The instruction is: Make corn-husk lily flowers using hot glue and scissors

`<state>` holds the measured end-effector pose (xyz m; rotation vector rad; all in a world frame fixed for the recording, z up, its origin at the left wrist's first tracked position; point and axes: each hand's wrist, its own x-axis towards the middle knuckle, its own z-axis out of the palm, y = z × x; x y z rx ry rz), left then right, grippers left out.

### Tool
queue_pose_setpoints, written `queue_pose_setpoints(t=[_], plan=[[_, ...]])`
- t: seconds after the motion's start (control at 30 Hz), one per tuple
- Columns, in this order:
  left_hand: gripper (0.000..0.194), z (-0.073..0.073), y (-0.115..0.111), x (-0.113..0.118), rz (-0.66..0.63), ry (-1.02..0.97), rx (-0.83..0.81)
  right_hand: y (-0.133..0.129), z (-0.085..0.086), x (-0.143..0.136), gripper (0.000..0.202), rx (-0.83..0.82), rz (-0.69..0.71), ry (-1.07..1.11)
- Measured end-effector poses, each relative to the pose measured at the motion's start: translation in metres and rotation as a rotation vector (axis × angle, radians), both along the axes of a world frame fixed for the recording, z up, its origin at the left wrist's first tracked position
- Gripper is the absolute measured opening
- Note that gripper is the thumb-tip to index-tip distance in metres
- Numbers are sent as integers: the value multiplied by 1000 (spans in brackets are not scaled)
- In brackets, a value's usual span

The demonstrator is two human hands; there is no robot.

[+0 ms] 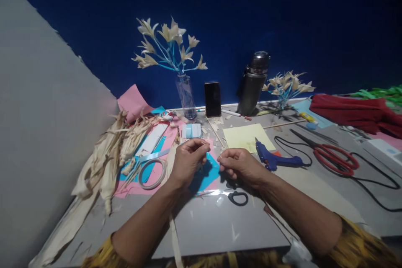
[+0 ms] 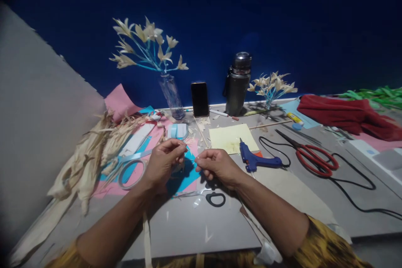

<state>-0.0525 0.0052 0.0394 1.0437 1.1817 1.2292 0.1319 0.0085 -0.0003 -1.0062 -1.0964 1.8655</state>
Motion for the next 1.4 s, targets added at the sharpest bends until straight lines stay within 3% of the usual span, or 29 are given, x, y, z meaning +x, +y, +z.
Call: queue_pose_setpoints(t=[0.17, 0.37, 0.57, 0.8, 1.03, 1.23, 1.4], plan=[[13, 3, -2, -1, 74, 128, 127, 0, -1, -3, 38, 47, -97, -19], [12, 0, -4, -1, 20, 129, 129, -3, 8, -5, 29, 186, -113, -115], [10, 0, -7, 2, 72, 154, 139, -2, 10, -4, 27, 219, -179, -207], [13, -9, -19, 12, -66, 422, 541, -3, 6, -4, 27, 177, -156, -98], [17, -17, -14, 9, -116, 528, 627, -4, 8, 1, 21, 168, -92, -28], [16, -17, -14, 9, -193, 546, 584, -3, 9, 2, 26, 214, -115, -77], [12, -15, -14, 12, -122, 433, 308, -6, 15, 1, 25, 371, -119, -272]])
